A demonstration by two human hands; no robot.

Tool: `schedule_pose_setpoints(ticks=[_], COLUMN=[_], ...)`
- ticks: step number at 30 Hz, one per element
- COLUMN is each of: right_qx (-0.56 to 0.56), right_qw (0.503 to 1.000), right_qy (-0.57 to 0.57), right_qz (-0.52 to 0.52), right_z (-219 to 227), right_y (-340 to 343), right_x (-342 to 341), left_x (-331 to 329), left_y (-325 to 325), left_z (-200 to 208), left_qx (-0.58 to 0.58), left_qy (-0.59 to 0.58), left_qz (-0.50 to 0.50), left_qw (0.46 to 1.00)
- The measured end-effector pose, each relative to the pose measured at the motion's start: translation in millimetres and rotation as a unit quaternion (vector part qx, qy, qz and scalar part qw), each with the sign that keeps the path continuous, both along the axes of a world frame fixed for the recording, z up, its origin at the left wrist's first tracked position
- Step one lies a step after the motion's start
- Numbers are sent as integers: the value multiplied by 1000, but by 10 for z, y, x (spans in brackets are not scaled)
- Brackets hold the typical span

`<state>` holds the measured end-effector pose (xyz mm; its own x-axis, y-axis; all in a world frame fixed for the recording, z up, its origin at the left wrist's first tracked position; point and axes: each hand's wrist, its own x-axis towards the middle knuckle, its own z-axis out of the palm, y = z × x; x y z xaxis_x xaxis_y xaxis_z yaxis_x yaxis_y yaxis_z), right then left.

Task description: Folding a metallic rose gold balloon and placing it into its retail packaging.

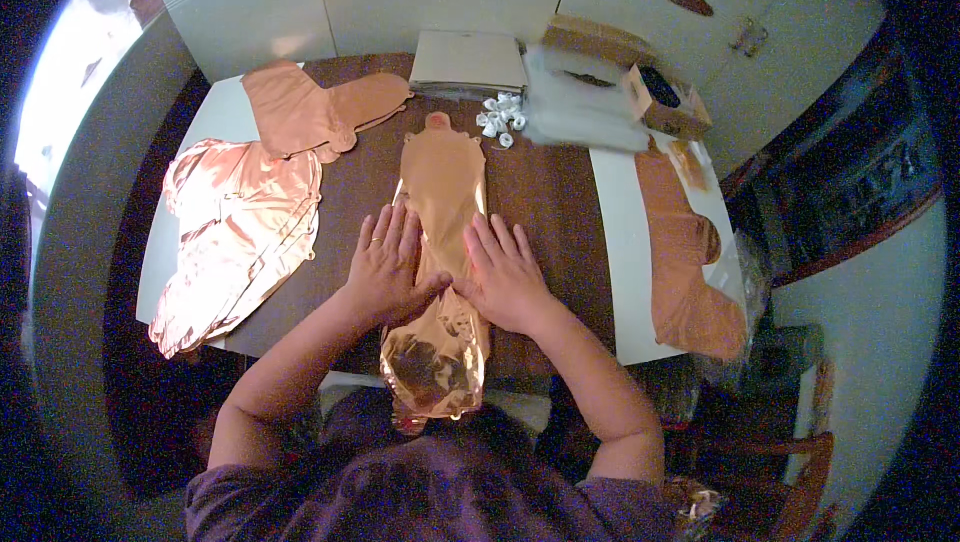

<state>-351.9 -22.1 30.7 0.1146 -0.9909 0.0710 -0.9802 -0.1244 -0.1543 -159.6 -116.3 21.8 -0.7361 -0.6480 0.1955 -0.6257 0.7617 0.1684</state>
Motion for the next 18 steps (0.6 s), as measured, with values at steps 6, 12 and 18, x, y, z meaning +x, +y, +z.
schedule_pose_setpoints(ticks=[6,12,18], right_qx=[-29,-123,-146], right_qw=[999,949,975], right_qy=[-2,-286,-103], right_qz=[27,42,-132], right_z=[69,306,413], right_y=[-187,-1053,-2355], right_x=[-76,-581,-1173], left_x=[-32,-18,-16], left_y=[9,31,51], left_z=[-100,-105,-76], left_qx=[-18,-35,-13], left_qy=[25,46,17], left_qz=[-5,-8,2], left_qw=[999,998,1000])
